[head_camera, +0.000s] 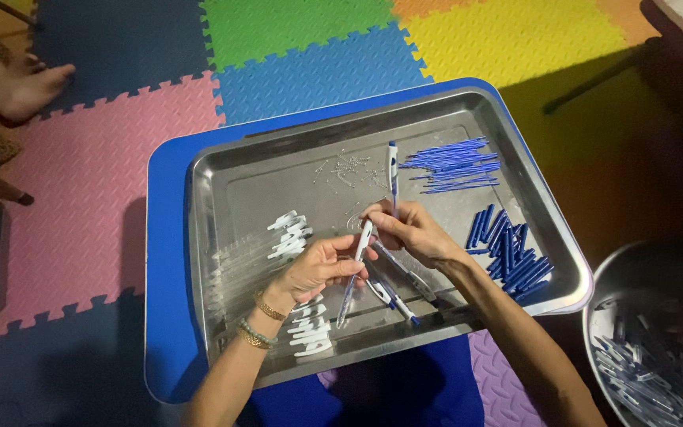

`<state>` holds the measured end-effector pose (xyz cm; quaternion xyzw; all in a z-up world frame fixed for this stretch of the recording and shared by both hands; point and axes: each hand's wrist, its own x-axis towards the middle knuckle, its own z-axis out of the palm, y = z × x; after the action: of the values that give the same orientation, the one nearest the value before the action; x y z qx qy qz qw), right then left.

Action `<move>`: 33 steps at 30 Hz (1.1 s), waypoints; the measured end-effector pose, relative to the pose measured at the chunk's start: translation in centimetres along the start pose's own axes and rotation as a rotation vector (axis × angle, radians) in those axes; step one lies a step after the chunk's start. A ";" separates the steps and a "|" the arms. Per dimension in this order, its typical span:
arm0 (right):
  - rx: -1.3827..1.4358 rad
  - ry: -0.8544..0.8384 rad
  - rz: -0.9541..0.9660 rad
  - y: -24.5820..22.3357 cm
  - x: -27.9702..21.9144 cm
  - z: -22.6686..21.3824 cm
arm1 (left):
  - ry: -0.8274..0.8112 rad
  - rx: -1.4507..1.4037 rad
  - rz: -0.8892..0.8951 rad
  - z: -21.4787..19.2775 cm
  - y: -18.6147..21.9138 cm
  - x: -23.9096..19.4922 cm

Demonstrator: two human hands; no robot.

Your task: The person assembles pens by inserting blue ink cartridges into clear plastic barrels and attaching white caps. The person works over a metal tray containing loose components and finished pens, occasionally picking up and placing down parts.

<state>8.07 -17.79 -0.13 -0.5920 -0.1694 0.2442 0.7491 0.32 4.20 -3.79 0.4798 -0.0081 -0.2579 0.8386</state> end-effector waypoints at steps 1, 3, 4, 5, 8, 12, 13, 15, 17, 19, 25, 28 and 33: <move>0.001 0.000 0.001 0.6 0.1 -0.2 | 0.001 -0.001 -0.001 -0.4 -0.4 -0.1; -0.008 -0.023 -0.030 1.5 0.3 -0.8 | -0.007 0.007 -0.005 -1.1 -1.0 -0.2; -0.008 -0.023 -0.030 2.1 0.4 -1.0 | -0.007 0.007 -0.006 -1.2 -1.3 -0.1; 0.005 -0.026 -0.031 2.7 0.6 -1.2 | -0.001 -0.001 -0.002 -1.4 -1.6 0.0; -0.011 -0.040 -0.026 2.2 0.6 -1.0 | -0.014 0.007 0.011 -0.9 -0.9 -0.3; -0.250 -0.137 -0.049 -1.2 0.5 -0.6 | -0.097 0.044 -0.003 -3.2 -3.1 0.2; -0.250 -0.135 -0.047 -1.6 0.3 -0.7 | -0.098 0.042 -0.005 -2.7 -2.7 -0.2; -0.448 -0.125 -0.087 -2.7 0.2 -1.1 | -0.091 0.060 -0.003 -1.8 -1.5 -0.8; -0.462 -0.080 -0.098 -1.6 0.0 -1.5 | -0.109 0.063 0.007 -0.7 0.2 -0.6; -0.469 -0.040 -0.101 0.0 0.3 -1.9 | -0.118 0.061 0.012 -0.3 1.2 -0.3; 0.007 0.352 -0.121 2.7 1.4 -2.3 | 0.119 -0.116 0.139 -2.0 0.6 0.9; 0.149 0.376 -0.053 2.1 0.6 -0.5 | 0.180 -0.158 0.144 -2.6 0.0 1.3; 0.062 0.281 -0.246 1.2 -0.3 2.9 | 0.205 -0.118 0.175 -2.3 -0.1 1.4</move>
<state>6.07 -15.37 -0.61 -0.5715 -0.1266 0.0707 0.8077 2.11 5.33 -5.42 0.4511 0.0511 -0.1336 0.8809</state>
